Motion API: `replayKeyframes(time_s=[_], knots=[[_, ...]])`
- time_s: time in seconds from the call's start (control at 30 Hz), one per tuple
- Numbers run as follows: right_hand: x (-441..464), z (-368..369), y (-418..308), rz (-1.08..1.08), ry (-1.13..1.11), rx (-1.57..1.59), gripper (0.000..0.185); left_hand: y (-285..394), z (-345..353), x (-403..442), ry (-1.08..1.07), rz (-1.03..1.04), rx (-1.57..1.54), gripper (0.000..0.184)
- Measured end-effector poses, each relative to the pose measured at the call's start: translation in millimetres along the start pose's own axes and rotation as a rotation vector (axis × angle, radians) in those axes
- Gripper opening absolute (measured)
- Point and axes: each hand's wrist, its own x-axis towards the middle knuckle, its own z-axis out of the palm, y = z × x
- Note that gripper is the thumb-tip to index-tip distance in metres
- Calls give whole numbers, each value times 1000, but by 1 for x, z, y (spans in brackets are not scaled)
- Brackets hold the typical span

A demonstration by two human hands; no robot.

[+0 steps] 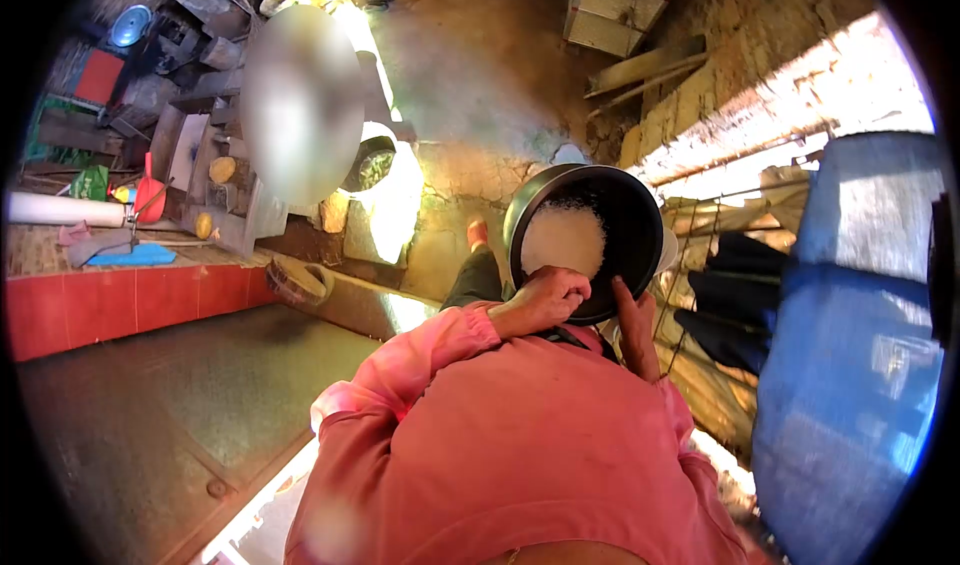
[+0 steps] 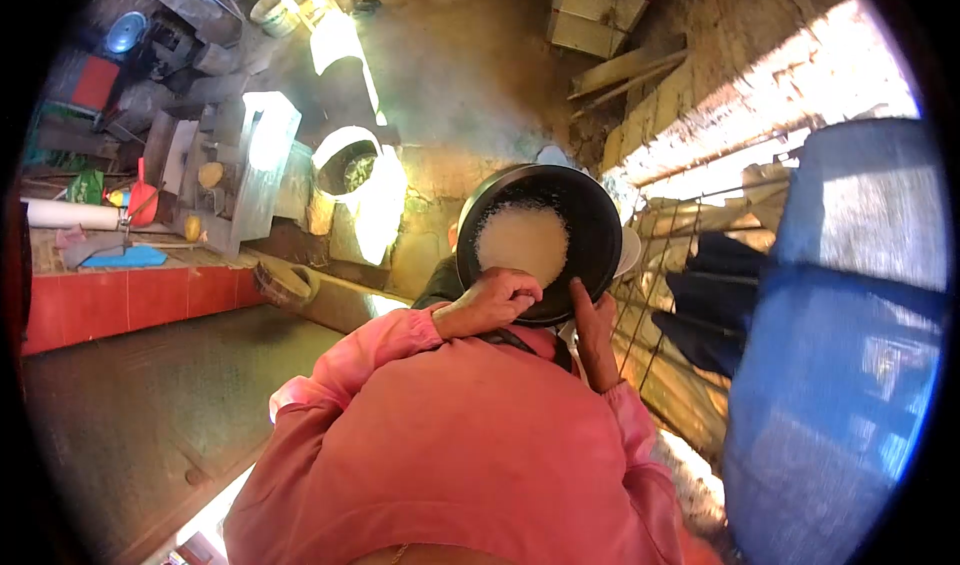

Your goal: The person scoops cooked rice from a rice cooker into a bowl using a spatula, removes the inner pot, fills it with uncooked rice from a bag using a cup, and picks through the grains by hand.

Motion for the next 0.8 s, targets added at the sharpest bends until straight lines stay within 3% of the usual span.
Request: replayKeyframes(time_s=[0.13, 0.27, 0.3, 0.33, 0.4, 0.43, 0.47, 0.53, 0.6, 0.7, 0.8], knots=[[92, 53, -22, -58, 38, 32, 27, -56, -58, 82, -7, 77, 68, 13], [223, 135, -43, -37, 97, 5, 26, -130, -159, 187, -72, 70, 89, 13], [250, 158, -40, -82, 106, 65, 27, -145, -186, 213, -125, -82, 36, 12], [284, 179, -54, -149, 114, 119, 28, -166, -205, 240, -30, 92, 112, 12], [314, 202, -90, -15, 271, -226, 30, -184, -234, 279, 28, -14, 185, 11], [334, 213, -102, -37, 146, 72, 29, -184, -249, 295, -15, -92, 131, 12], [355, 223, -122, -73, 137, 53, 28, -184, -274, 316, -120, 1, 154, 11], [383, 252, -171, -10, 186, 24, 27, -194, -311, 354, -101, 78, 256, 11], [446, 267, -185, 65, 69, -77, 26, -209, -348, 396, -115, -52, 306, 11], [524, 305, -211, 27, -24, -128, 29, -242, -397, 443, 151, 122, 202, 7], [627, 354, -250, -110, -172, -177, 32, -264, -456, 498, 329, 14, 267, 6]])
